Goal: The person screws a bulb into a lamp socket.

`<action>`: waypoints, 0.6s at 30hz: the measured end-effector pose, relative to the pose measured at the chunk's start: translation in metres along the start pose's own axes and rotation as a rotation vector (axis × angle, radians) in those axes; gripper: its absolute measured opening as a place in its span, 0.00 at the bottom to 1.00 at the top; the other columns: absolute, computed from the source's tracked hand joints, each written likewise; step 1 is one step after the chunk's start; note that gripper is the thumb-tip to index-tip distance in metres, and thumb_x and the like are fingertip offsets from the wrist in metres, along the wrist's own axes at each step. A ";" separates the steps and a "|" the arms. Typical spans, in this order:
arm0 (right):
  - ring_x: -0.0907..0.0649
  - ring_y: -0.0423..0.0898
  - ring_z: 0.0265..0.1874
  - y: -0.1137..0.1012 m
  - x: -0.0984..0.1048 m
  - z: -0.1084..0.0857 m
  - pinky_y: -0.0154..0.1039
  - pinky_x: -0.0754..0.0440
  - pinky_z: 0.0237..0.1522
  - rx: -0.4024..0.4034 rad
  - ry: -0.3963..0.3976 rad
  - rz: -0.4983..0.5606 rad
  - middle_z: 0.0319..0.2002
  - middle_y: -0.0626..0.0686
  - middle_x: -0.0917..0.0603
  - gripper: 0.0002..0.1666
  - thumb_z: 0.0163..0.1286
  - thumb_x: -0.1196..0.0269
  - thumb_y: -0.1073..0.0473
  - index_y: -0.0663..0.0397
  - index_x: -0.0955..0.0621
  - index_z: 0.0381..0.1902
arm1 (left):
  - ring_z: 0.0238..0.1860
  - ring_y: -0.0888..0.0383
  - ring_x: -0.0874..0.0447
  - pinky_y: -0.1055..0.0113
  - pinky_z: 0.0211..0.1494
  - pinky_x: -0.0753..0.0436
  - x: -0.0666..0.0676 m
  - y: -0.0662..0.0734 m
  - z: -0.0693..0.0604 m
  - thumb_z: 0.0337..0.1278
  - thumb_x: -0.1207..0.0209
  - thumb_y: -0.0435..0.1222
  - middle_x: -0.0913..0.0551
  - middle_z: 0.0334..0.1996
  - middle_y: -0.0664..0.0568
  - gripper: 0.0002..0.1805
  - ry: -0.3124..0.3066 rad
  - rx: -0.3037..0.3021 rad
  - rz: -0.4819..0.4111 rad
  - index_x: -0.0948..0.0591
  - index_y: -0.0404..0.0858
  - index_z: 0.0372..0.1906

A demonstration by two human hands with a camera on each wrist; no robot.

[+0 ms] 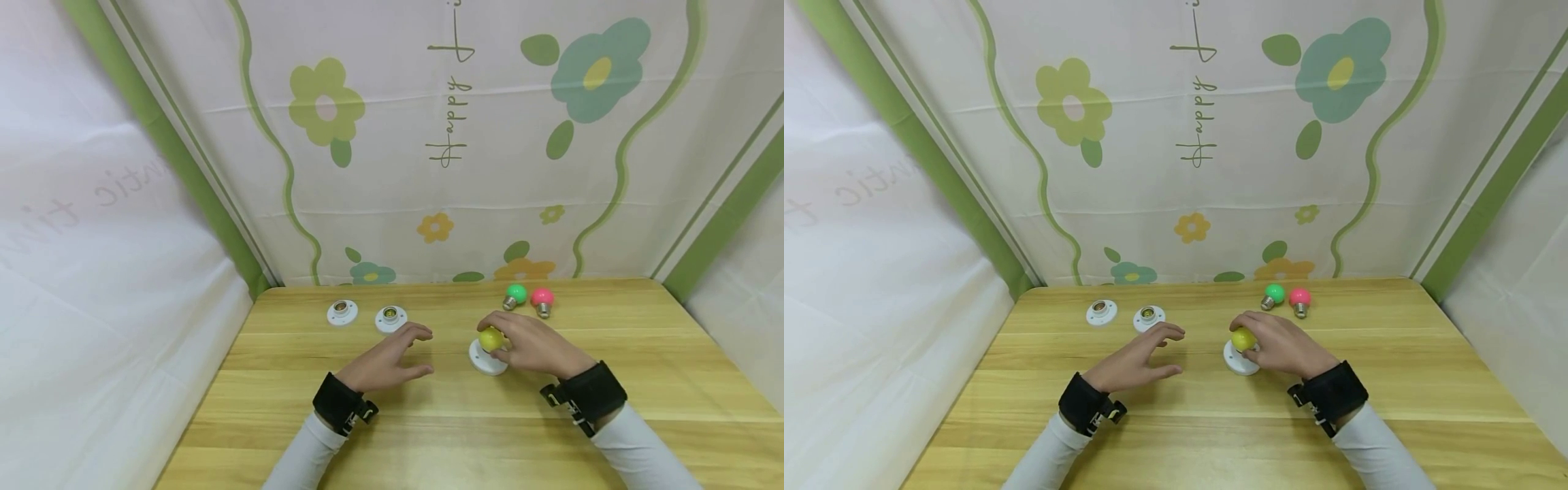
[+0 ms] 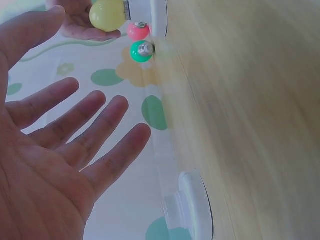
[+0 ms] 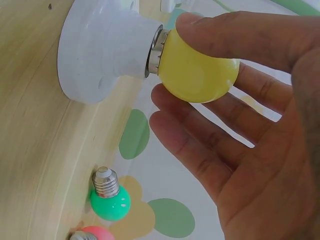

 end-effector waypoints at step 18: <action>0.13 0.53 0.58 0.000 -0.001 0.000 0.54 0.13 0.57 0.010 -0.013 -0.002 0.60 0.51 0.14 0.29 0.63 0.24 0.59 0.52 0.17 0.62 | 0.73 0.58 0.28 0.61 0.76 0.24 0.001 -0.003 0.000 0.75 0.37 0.52 0.28 0.73 0.54 0.32 0.014 -0.006 0.008 0.29 0.44 0.75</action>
Point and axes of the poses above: each hand's wrist, its own z-axis towards the middle knuckle, its own x-axis out of the back of the hand, y = z × x, the point moved 1 cm from there along z, towards the middle knuckle
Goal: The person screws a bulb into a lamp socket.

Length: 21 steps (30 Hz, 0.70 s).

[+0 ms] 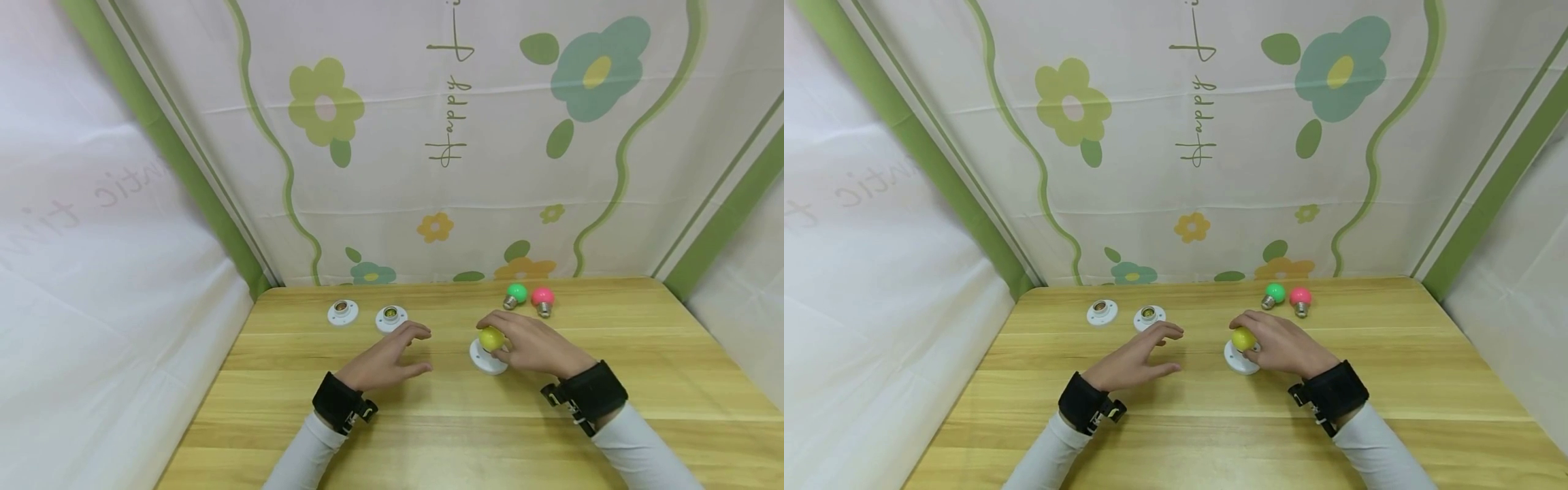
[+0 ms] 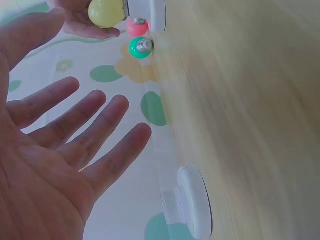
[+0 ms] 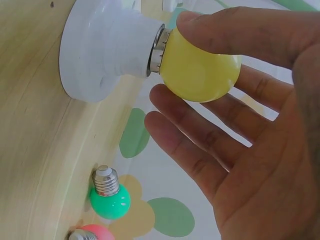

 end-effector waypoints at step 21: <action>0.17 0.54 0.63 -0.009 0.017 -0.002 0.56 0.15 0.61 0.070 0.079 -0.088 0.63 0.51 0.16 0.32 0.63 0.23 0.56 0.51 0.18 0.64 | 0.73 0.52 0.26 0.55 0.74 0.22 0.012 -0.010 -0.004 0.76 0.36 0.48 0.26 0.73 0.48 0.31 0.141 0.007 0.115 0.29 0.40 0.75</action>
Point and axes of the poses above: each hand's wrist, its own z-axis towards the middle knuckle, its own x-axis out of the back of the hand, y = z × x, the point moved 1 cm from there along z, towards the middle knuckle
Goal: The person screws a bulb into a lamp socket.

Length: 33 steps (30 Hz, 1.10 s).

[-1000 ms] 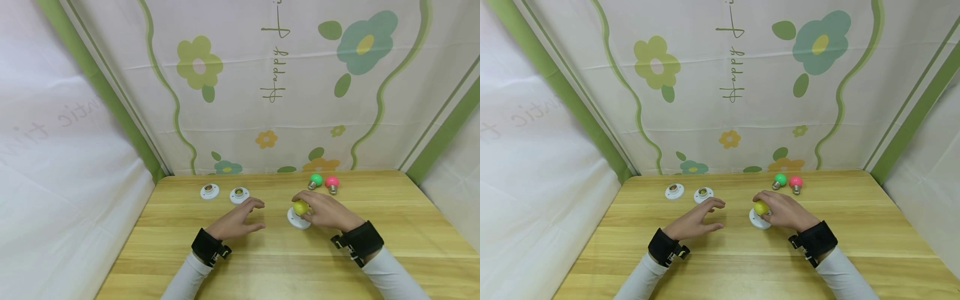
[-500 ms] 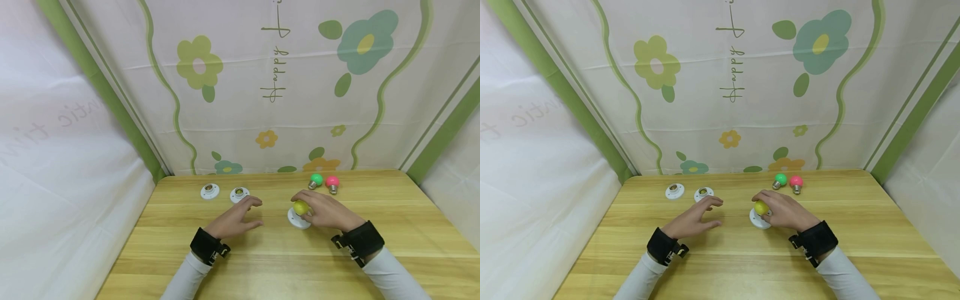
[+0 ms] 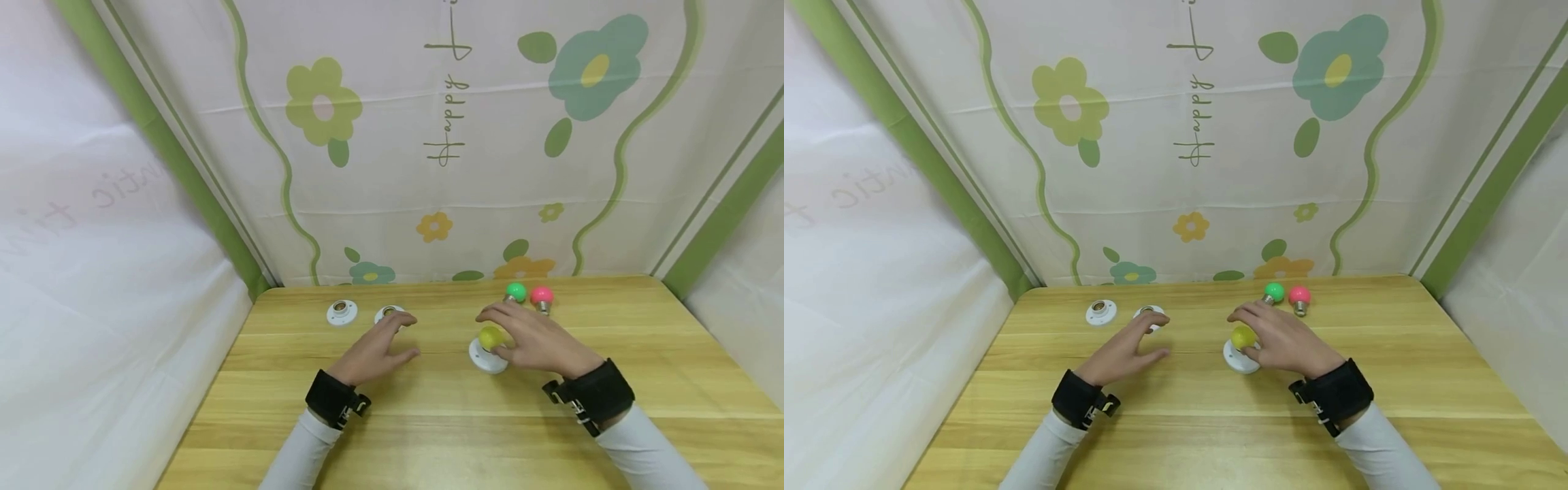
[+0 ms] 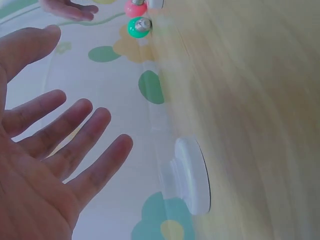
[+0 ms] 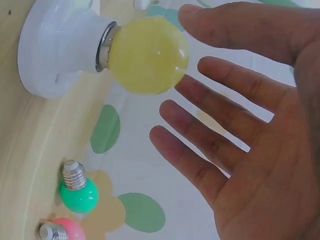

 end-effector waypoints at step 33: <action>0.17 0.54 0.63 0.014 0.012 0.002 0.56 0.14 0.59 0.002 0.091 -0.001 0.60 0.52 0.14 0.22 0.68 0.31 0.62 0.52 0.15 0.60 | 0.72 0.45 0.26 0.52 0.73 0.21 0.006 -0.034 0.008 0.70 0.31 0.40 0.23 0.69 0.43 0.30 0.147 0.061 0.071 0.26 0.34 0.71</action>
Point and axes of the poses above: each hand's wrist, its own z-axis towards the middle knuckle, its own x-axis out of the back of the hand, y = z × x, the point moved 1 cm from there along z, towards the middle knuckle
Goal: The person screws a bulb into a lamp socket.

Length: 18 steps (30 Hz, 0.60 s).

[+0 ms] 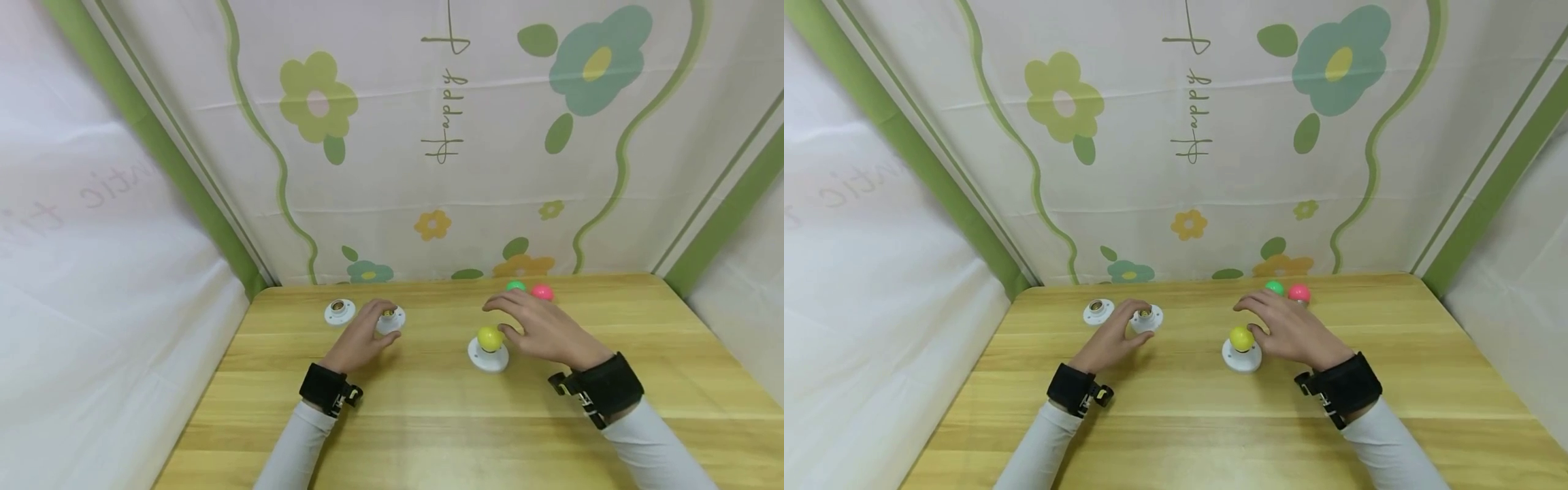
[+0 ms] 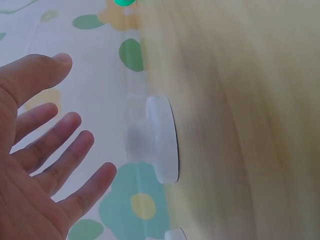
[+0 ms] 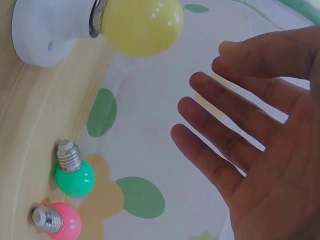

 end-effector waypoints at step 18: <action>0.17 0.58 0.63 0.025 -0.007 0.010 0.60 0.15 0.60 -0.028 0.026 0.017 0.62 0.56 0.15 0.26 0.66 0.27 0.60 0.52 0.17 0.62 | 0.72 0.41 0.28 0.47 0.72 0.22 -0.005 -0.012 0.012 0.71 0.31 0.39 0.23 0.67 0.42 0.30 0.015 0.050 -0.039 0.25 0.32 0.70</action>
Point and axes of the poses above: each hand's wrist, its own z-axis towards the middle knuckle, its own x-axis out of the back of the hand, y = z × x, the point moved 1 cm from there along z, towards the middle knuckle
